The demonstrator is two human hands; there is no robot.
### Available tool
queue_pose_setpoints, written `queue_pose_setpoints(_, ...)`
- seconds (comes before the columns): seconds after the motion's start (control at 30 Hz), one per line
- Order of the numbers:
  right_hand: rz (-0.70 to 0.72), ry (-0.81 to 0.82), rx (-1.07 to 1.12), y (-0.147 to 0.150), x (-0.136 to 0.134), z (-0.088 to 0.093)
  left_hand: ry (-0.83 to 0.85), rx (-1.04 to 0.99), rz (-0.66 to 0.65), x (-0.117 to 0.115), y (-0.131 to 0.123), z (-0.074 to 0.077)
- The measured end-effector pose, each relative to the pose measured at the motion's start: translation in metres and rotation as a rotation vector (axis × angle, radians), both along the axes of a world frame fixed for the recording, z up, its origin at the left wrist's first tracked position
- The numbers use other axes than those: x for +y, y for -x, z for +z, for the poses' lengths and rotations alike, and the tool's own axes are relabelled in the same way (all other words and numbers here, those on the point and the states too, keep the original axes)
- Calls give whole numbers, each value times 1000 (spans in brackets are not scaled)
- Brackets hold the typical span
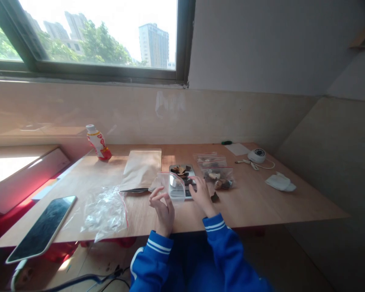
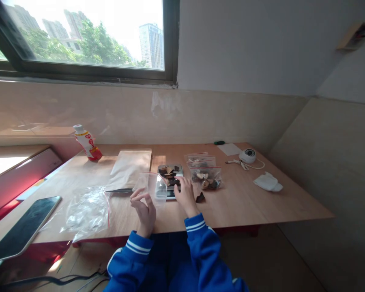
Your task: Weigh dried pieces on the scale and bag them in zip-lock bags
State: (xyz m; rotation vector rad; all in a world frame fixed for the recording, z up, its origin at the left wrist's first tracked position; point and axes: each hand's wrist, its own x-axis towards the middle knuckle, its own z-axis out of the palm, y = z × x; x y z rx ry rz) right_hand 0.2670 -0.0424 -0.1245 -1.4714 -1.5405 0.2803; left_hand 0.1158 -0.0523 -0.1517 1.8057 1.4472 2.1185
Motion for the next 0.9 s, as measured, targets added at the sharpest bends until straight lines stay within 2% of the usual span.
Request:
queue_pose_setpoints(0.1,-47,69,-240,4,3,-4,112,-20,0,2,-3,3)
queue_pose_setpoints(0.23,-105,41,-276,4,5,-3,95,-36,-68,2,-5,5)
queue_pose_setpoints(0.33,-204,-70,-102,1,4,8,82,-31,-78,1,-5,3)
queue_pose_setpoints(0.47,-313,-242,264,7,-4,41,142,-26,-75,2,-5,-2)
queue_pose_setpoints(0.5,-276,-245,302,10,-7,50,153,-23,-81,2,-6,-2)
queue_pose_setpoints(0.57,-99,-205,293,18,-13,66,162,-18,-101,2,-6,-1)
queue_pose_setpoints(0.63,74,-166,260,23,-14,71,133,-32,-125,1,-6,2)
queue_pose_setpoints(0.7,112,-164,257,25,-9,66,85,-60,-143,0,-6,4)
queue_pose_setpoints(0.77,101,-160,229,22,0,51,41,-96,-150,0,-6,6)
queue_pose_setpoints(0.9,155,-70,-28,14,20,17,13,-133,-138,1,-6,6)
